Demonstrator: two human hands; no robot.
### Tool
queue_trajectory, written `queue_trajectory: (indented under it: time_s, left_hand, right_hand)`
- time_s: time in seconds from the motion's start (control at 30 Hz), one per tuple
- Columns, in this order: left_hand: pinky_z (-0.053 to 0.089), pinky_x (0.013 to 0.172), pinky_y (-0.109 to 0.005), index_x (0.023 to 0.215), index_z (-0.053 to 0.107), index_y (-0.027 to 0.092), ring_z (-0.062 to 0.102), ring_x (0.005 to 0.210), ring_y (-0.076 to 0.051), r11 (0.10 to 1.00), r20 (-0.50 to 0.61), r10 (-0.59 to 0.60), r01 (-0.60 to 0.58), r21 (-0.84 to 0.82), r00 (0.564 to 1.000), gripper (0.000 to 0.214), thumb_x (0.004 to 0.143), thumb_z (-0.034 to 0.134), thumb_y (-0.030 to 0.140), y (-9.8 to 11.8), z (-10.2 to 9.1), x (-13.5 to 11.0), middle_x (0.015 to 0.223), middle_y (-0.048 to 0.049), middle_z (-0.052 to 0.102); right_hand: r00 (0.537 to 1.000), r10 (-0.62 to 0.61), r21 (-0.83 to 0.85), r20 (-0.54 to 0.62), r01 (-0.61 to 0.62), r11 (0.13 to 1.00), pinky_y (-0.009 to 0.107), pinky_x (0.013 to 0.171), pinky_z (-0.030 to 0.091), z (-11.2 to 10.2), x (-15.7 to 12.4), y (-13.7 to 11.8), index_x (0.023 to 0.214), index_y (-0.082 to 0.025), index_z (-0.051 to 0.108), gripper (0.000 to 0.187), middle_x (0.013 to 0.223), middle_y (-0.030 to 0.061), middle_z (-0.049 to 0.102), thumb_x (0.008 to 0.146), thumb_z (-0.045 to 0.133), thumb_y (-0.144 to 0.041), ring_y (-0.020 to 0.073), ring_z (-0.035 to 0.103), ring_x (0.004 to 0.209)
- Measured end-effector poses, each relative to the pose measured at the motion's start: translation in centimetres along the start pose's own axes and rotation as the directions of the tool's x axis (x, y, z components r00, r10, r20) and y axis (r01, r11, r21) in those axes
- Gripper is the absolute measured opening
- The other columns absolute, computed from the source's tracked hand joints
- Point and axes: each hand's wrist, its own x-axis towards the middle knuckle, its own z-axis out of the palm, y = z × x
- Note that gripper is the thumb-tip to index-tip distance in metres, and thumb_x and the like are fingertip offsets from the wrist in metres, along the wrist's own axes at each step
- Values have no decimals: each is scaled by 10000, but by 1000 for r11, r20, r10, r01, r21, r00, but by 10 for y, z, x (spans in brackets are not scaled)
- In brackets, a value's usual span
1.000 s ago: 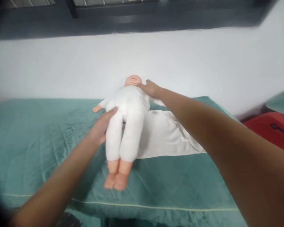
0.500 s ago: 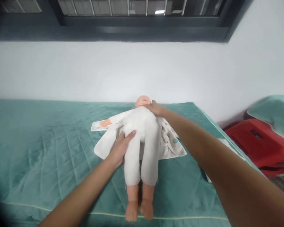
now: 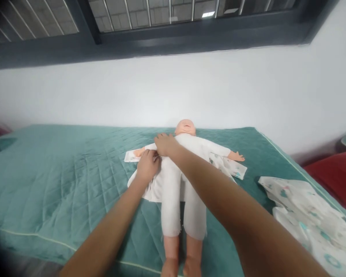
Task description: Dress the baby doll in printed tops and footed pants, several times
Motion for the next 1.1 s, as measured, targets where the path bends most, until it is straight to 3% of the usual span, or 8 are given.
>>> queue_trajectory:
  time_s: [0.13, 0.37, 0.5, 0.63, 0.8, 0.97, 1.1]
  left_hand:
    - [494, 965, -430, 1080, 660, 184, 624, 1116, -313, 1000, -6, -4, 5, 15, 1000, 206, 897, 572, 217, -6, 5, -1, 1116, -138, 689]
    - [492, 936, -430, 1021, 715, 172, 638, 1095, -327, 996, 1, -60, 59, 62, 998, 223, 956, 516, 250, -3, 5, 0, 1101, -153, 703]
    - [501, 864, -387, 985, 721, 175, 684, 998, -297, 957, -78, -227, 207, -201, 971, 219, 943, 533, 279, -9, 2, 2, 1028, -129, 748]
    - [500, 807, -347, 829, 719, 172, 697, 847, -264, 778, -109, -399, 273, -566, 911, 181, 856, 628, 326, -18, 0, 3, 836, -80, 758]
    - [492, 748, -300, 808, 706, 161, 662, 788, -211, 683, -138, -477, 267, -680, 868, 146, 792, 642, 291, -24, -1, 3, 817, -42, 746]
    - [484, 727, -271, 846, 716, 165, 629, 751, -174, 615, -150, -536, 262, -744, 831, 143, 761, 646, 256, -22, -5, 3, 802, -20, 732]
    - [499, 741, -267, 820, 699, 173, 636, 764, -167, 544, -135, -581, 259, -798, 803, 108, 745, 648, 232, -23, -6, 4, 812, -20, 725]
  right_hand:
    - [999, 22, 34, 48, -24, 999, 502, 969, 473, 13, 11, 2, 1185, -141, 636, 360, 1302, 189, 666, 852, 660, -275, 370, 596, 1206]
    - [1000, 21, 114, -7, -20, 993, 365, 749, 467, -3, -7, 20, 1168, -188, 626, 323, 1181, 120, 735, 898, 596, -362, 298, 688, 991]
    - [998, -33, 213, -56, 44, 976, 324, 738, 429, -10, -21, 26, 1119, -233, 648, 327, 1161, 67, 746, 891, 635, -469, 277, 681, 1002]
    - [999, -38, 327, -31, 46, 944, 308, 711, 413, -14, -30, 32, 1102, -259, 676, 496, 1137, 49, 755, 906, 549, -697, 271, 680, 968]
    - [999, -33, 276, 26, 25, 961, 313, 720, 399, -12, -36, 43, 1102, -276, 698, 531, 1095, 55, 758, 909, 510, -734, 274, 673, 957]
    - [999, 20, 202, 25, -25, 979, 336, 751, 406, -8, -44, 48, 1190, -287, 695, 532, 1154, 74, 741, 929, 494, -704, 294, 666, 999]
    - [1000, 29, 166, 5, -30, 986, 348, 766, 409, -7, -51, 47, 1154, -258, 702, 524, 1118, 93, 741, 940, 490, -688, 300, 664, 983]
